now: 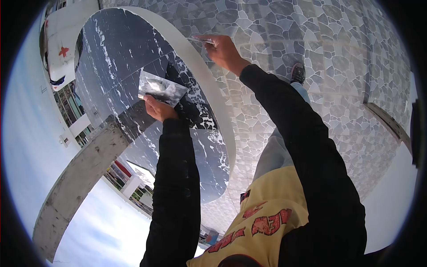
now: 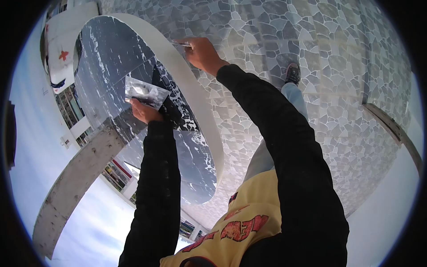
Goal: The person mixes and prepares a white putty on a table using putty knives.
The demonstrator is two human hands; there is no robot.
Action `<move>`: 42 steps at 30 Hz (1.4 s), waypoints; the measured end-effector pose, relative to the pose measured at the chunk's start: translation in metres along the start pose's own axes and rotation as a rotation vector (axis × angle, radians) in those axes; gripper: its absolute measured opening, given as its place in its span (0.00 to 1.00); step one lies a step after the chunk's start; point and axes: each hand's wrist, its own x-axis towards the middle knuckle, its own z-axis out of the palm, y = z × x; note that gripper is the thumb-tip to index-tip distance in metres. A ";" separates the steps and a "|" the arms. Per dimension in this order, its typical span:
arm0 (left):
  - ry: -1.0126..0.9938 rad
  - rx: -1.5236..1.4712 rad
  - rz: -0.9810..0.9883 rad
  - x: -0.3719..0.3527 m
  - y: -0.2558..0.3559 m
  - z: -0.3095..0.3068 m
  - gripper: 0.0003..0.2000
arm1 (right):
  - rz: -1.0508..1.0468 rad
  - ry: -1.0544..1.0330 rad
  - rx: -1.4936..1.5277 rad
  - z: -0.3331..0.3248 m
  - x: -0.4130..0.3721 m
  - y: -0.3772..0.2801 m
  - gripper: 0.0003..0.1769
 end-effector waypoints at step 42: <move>0.046 0.033 -0.006 -0.001 0.002 0.004 0.32 | -0.163 -0.121 0.118 0.011 -0.035 0.010 0.36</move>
